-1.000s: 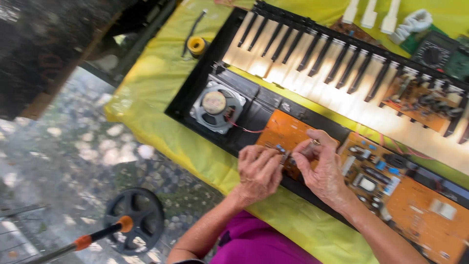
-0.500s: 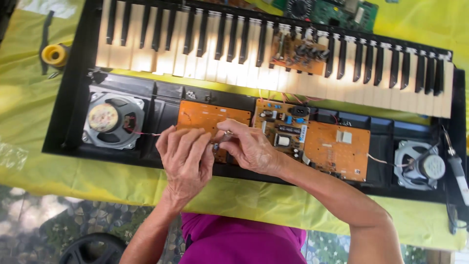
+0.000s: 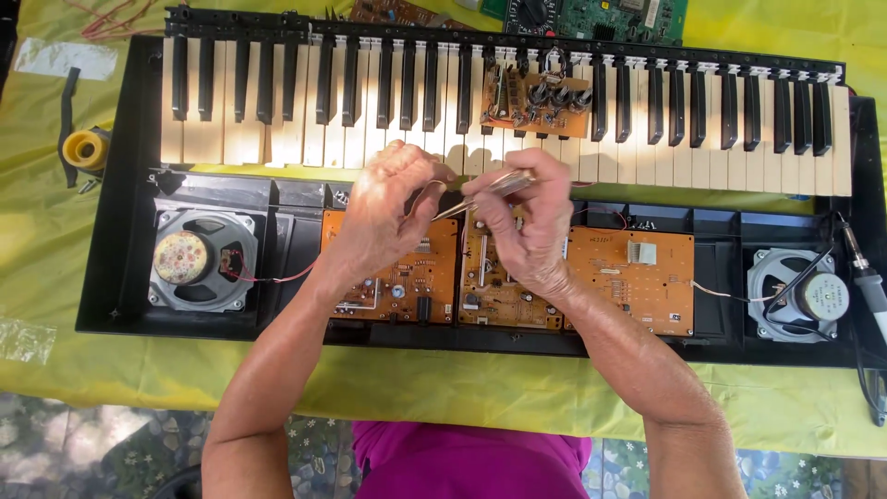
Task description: The person is repairing an electronic keyboard by soldering wires to the circuit board. They use a soldering iron to connect wires to the board and test the connections by pressing the keys.
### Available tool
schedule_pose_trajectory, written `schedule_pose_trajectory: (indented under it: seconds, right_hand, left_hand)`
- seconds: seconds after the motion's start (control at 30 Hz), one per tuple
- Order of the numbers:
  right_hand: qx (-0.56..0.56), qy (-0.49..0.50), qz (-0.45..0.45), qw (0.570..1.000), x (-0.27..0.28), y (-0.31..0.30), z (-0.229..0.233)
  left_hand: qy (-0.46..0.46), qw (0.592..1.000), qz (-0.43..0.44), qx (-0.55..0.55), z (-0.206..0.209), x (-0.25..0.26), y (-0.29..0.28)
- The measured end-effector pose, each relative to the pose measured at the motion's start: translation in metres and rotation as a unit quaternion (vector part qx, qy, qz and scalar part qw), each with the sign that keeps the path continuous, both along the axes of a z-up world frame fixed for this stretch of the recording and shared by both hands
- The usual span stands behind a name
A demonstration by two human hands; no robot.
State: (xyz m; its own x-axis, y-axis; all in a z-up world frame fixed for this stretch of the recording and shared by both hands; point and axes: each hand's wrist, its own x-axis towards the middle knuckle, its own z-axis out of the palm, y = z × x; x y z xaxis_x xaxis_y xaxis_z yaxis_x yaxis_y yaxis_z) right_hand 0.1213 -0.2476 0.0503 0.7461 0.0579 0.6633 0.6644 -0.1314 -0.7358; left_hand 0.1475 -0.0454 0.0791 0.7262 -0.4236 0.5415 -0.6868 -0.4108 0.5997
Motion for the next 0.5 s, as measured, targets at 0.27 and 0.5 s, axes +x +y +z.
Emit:
schedule_pose_trajectory:
  seconds: [0.27, 0.5]
  right_hand:
    - [-0.056, 0.02, -0.009, 0.998, 0.001, 0.007, -0.007]
    - [-0.155, 0.04, -0.038, 0.986, -0.001, 0.003, 0.015]
  left_hand:
    - [0.093, 0.988, -0.119, 0.011, -0.022, 0.022, 0.008]
    - [0.118, 0.98, -0.154, -0.042, -0.027, 0.017, -0.001]
